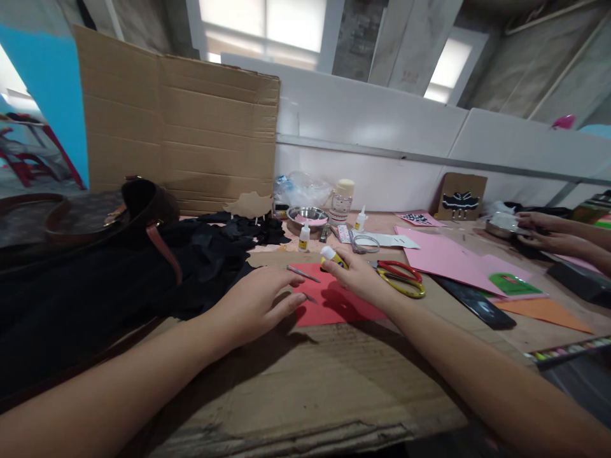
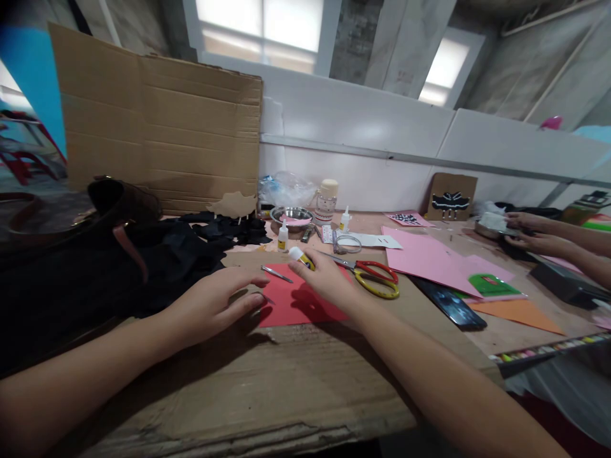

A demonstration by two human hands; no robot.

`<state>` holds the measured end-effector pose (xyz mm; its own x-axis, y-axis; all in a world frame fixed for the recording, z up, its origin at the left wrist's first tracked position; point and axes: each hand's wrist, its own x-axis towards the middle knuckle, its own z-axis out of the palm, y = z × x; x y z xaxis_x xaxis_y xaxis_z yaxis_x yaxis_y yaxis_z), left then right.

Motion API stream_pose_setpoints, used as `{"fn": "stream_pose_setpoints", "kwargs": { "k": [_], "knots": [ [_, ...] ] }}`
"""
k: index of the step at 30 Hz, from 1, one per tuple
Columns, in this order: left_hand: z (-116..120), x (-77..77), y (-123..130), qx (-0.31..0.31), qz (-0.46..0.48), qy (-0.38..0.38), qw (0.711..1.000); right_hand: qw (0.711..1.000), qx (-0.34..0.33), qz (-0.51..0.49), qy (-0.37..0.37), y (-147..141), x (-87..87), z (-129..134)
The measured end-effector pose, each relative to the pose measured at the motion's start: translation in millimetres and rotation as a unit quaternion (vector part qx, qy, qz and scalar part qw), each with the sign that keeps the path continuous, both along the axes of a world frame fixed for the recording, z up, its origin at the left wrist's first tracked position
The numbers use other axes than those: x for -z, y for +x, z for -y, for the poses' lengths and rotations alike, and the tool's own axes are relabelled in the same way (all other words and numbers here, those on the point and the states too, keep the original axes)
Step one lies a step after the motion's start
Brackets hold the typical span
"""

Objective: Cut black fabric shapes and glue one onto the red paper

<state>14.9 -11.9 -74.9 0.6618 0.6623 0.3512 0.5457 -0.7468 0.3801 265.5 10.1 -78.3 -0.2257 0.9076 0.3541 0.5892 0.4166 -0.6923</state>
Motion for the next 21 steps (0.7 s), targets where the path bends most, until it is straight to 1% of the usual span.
{"fn": "stream_pose_setpoints", "kwargs": {
  "k": [5, 9, 11, 16, 19, 21],
  "knots": [
    [-1, 1.9, 0, 0.028, -0.025, 0.028, 0.999, 1.0, 0.018, 0.022, -0.01, 6, 4.7, -9],
    [-2, 4.7, 0, 0.032, -0.051, 0.038, 0.997, 0.995, 0.056, 0.066, 0.04, 13, 7.4, -17],
    [-2, 5.5, 0, 0.031, -0.055, 0.034, 0.997, 0.992, 0.062, 0.093, 0.052, 15, 10.7, -21],
    [1, 6.6, 1, 0.034, -0.063, 0.016, 0.997, 0.99, 0.072, 0.12, 0.018, 12, 17.7, -33],
    [1, 6.4, 1, 0.039, -0.068, 0.012, 0.997, 0.993, 0.073, 0.094, -0.008, 7, 12.9, -33],
    [2, 5.9, 1, 0.044, -0.073, 0.01, 0.996, 0.996, 0.061, 0.061, -0.031, 2, 7.0, -25]
  ]
}}
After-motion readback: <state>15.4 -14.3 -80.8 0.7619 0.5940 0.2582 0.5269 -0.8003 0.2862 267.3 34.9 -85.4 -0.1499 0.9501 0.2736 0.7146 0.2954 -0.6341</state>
